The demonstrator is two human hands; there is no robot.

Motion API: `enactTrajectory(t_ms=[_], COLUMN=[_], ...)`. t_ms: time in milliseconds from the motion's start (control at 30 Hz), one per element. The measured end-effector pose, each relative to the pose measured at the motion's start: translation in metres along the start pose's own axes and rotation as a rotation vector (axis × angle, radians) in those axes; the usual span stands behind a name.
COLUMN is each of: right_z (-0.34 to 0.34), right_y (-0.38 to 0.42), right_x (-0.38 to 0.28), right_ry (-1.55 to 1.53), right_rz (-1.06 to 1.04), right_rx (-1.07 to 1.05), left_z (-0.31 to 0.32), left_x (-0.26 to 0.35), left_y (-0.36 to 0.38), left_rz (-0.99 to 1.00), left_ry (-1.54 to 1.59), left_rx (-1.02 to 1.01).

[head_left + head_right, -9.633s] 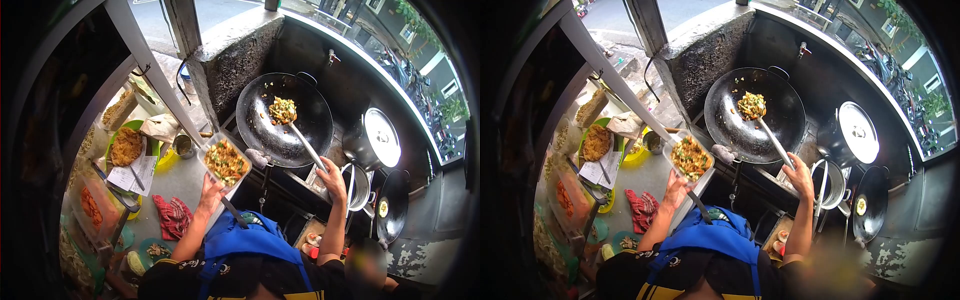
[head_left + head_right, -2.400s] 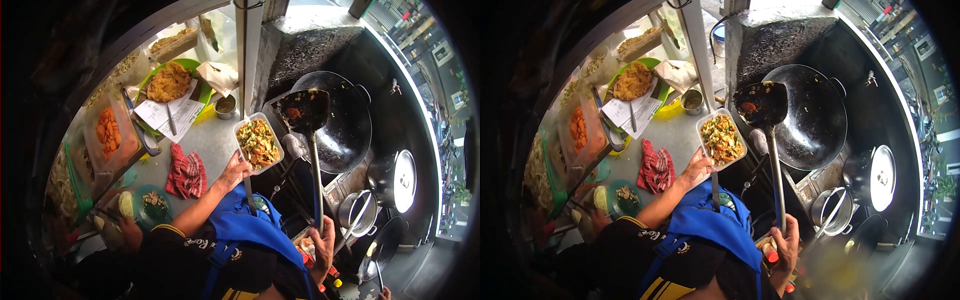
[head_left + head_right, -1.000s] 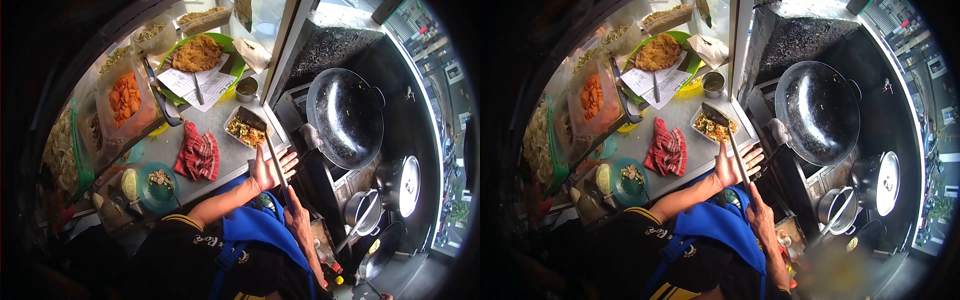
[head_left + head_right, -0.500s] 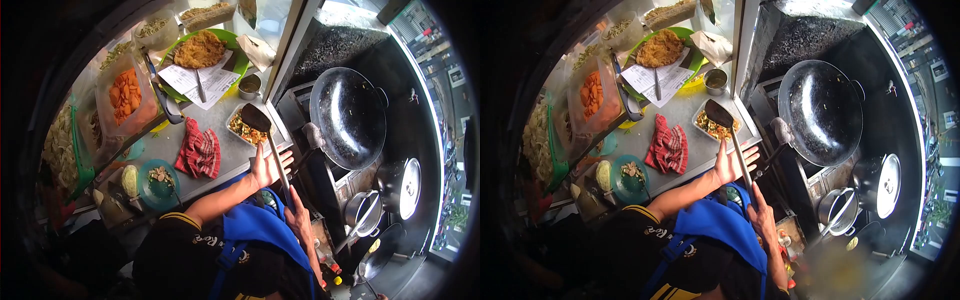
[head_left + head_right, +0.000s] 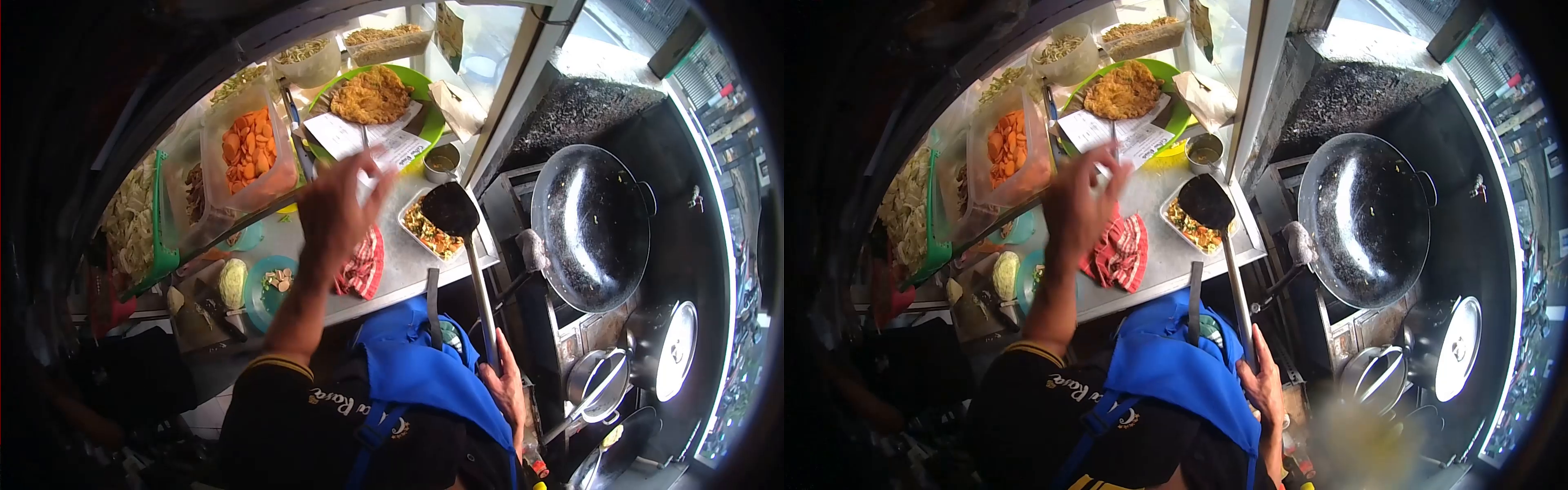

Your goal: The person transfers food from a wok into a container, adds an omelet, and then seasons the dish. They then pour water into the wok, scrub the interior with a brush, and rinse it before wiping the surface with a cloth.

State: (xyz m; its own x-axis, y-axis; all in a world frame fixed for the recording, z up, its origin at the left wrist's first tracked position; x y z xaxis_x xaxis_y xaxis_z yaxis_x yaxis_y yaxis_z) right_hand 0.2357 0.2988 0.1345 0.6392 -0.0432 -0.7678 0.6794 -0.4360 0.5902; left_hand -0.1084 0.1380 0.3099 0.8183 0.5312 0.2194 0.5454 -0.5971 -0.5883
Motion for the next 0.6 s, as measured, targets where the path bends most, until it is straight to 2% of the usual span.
enactTrajectory(t_ms=[67, 100, 167, 267, 333, 433, 600], right_z=[-0.003, -0.004, -0.005, -0.010, -0.012, -0.015, -0.015], right_y=[0.000, 0.001, -0.001, -0.005, -0.005, -0.003, -0.003], right_x=[-0.006, -0.011, -0.007, 0.003, 0.004, 0.000, -0.005], right_ry=[-0.028, -0.030, -0.034, -0.008, -0.042, -0.025, -0.042], right_rz=[0.002, 0.038, 0.071, -0.042, -0.034, -0.049, -0.029], right_rx=[-0.019, -0.036, -0.055, -0.020, -0.019, 0.002, -0.006], left_z=[0.005, 0.012, 0.036, 0.038, 0.034, 0.016, -0.007], left_x=[-0.029, -0.041, -0.062, -0.065, -0.068, -0.078, -0.089], left_y=[-0.030, -0.037, -0.042, -0.045, -0.045, -0.048, -0.047], left_rz=[-0.161, -0.161, -0.146, -0.173, -0.186, -0.210, -0.189], left_ry=[-0.136, -0.137, -0.172, 0.002, 0.013, 0.024, 0.024], left_rx=[-0.208, -0.207, -0.364, -0.438, -0.423, -0.283, -0.365])
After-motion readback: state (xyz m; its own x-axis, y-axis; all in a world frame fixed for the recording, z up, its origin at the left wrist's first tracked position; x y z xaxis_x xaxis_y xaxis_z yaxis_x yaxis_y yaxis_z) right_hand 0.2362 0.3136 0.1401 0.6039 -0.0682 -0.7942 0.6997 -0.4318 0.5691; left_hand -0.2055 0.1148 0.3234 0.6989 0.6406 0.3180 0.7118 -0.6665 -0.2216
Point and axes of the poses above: each hand's wrist, its own y-axis away from the middle knuckle, its own z-axis out of the palm, x = y × z, the point moved 7 cm from there along -y, towards the middle knuckle, and after that the axes turned 13 degrees about z, right-handed, at the moved point
